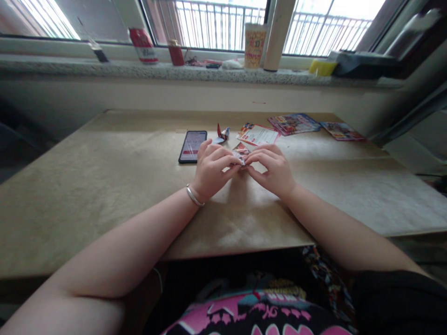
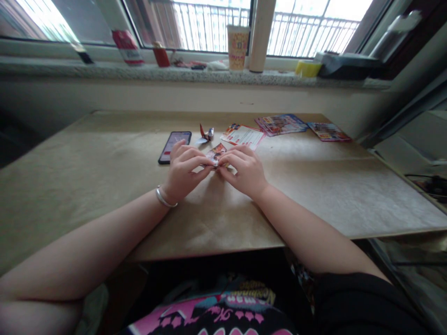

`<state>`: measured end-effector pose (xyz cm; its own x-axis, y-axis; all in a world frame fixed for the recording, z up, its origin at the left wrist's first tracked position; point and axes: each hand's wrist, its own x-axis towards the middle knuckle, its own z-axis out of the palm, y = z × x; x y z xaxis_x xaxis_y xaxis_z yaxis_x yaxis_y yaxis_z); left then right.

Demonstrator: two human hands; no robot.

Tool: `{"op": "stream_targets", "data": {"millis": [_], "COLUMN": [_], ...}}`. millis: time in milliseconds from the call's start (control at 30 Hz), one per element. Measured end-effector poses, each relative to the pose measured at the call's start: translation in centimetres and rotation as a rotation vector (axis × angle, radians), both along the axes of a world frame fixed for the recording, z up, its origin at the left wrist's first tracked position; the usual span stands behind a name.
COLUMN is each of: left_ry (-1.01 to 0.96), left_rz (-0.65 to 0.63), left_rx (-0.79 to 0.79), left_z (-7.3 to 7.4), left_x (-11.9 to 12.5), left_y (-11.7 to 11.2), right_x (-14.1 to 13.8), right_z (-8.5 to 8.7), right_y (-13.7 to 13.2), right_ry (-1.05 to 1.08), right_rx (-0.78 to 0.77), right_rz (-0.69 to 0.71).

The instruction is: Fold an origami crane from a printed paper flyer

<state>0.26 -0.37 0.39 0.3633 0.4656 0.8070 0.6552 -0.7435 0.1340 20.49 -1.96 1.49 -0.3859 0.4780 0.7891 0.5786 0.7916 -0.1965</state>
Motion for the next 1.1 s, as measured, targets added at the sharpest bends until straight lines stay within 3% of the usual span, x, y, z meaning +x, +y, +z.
{"op": "stream_targets", "data": {"millis": [1100], "left_ry": [0.065], "left_rz": [-0.012], "left_rx": [0.006], "left_z": [-0.29], "left_x": [-0.07], "left_y": [0.23], "right_x": [0.06], "right_z": [-0.54], "right_y": [0.49], "right_ry": [-0.052], "right_rx": [-0.02], "right_rz": [-0.067]}}
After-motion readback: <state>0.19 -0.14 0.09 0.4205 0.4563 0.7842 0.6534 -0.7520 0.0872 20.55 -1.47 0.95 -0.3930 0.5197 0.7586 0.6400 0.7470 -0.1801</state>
